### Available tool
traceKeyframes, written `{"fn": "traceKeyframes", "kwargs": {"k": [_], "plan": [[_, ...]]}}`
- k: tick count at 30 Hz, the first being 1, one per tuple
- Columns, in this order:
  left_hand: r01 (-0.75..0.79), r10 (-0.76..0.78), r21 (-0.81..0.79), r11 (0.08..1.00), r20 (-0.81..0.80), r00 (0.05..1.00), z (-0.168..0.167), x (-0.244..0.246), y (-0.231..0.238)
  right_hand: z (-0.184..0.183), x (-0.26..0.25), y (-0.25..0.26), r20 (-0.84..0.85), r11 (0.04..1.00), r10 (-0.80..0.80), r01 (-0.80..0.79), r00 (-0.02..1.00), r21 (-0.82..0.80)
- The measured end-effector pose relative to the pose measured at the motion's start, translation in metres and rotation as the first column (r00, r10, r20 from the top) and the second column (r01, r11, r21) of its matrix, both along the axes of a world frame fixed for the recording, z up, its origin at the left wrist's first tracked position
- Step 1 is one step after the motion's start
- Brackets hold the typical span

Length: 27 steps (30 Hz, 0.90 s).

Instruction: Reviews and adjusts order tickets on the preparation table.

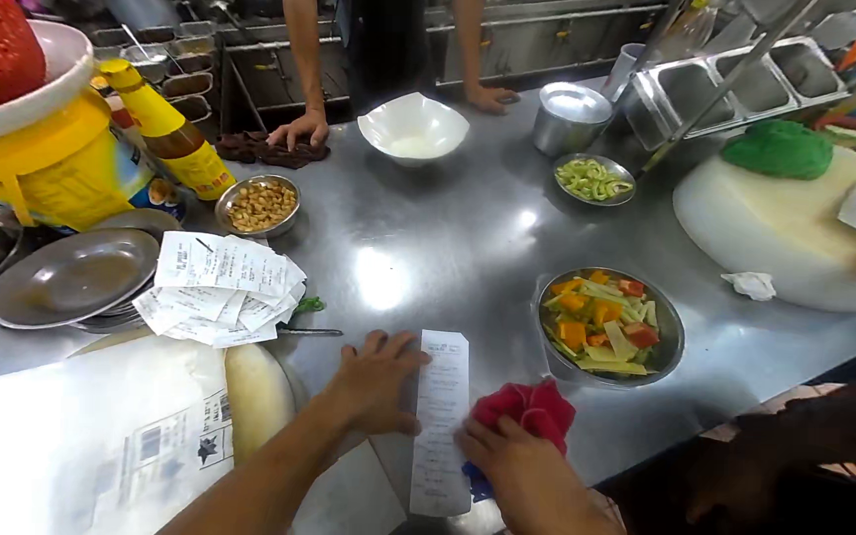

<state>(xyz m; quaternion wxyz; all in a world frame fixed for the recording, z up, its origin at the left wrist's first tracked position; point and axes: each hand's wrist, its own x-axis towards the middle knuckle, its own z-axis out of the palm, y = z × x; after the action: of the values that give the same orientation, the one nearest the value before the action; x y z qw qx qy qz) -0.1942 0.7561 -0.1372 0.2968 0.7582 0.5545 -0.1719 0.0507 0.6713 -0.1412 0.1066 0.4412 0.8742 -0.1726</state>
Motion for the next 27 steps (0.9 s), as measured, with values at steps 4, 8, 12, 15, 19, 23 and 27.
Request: {"fn": "traceKeyframes", "kwargs": {"k": [4, 8, 12, 15, 19, 23, 27], "plan": [[-0.127, 0.125, 0.034, 0.991, 0.054, 0.991, 0.004, 0.008, 0.014, 0.004, -0.004, 0.003, 0.058, 0.997, 0.009, -0.005, 0.998, -0.071], [-0.227, 0.215, 0.118, 0.967, 0.102, 0.971, -0.007, 0.018, 0.023, 0.005, -0.005, 0.005, 0.063, 0.997, 0.015, -0.01, 0.998, -0.083], [-0.179, 0.173, 0.148, 0.973, 0.049, 0.984, -0.012, 0.027, 0.028, 0.005, -0.005, 0.004, 0.071, 0.995, 0.017, -0.01, 0.997, -0.098], [-0.154, 0.148, 0.117, 0.981, 0.059, 0.987, -0.012, 0.026, 0.035, 0.005, -0.004, 0.005, 0.078, 0.993, 0.02, -0.011, 0.997, -0.114], [-0.119, 0.115, 0.058, 0.991, 0.061, 0.992, -0.013, 0.022, 0.049, 0.003, -0.004, 0.003, 0.081, 0.996, 0.019, -0.012, 0.997, -0.09], [-0.103, 0.102, 0.018, 0.995, 0.048, 0.994, -0.01, 0.022, 0.056, 0.003, -0.004, 0.002, 0.1, 0.996, 0.017, -0.008, 0.995, -0.092], [-0.106, 0.104, 0.038, 0.994, 0.048, 0.993, -0.01, 0.023, 0.054, 0.003, -0.005, 0.0, 0.11, 0.996, 0.024, -0.014, 0.994, -0.085]]}}
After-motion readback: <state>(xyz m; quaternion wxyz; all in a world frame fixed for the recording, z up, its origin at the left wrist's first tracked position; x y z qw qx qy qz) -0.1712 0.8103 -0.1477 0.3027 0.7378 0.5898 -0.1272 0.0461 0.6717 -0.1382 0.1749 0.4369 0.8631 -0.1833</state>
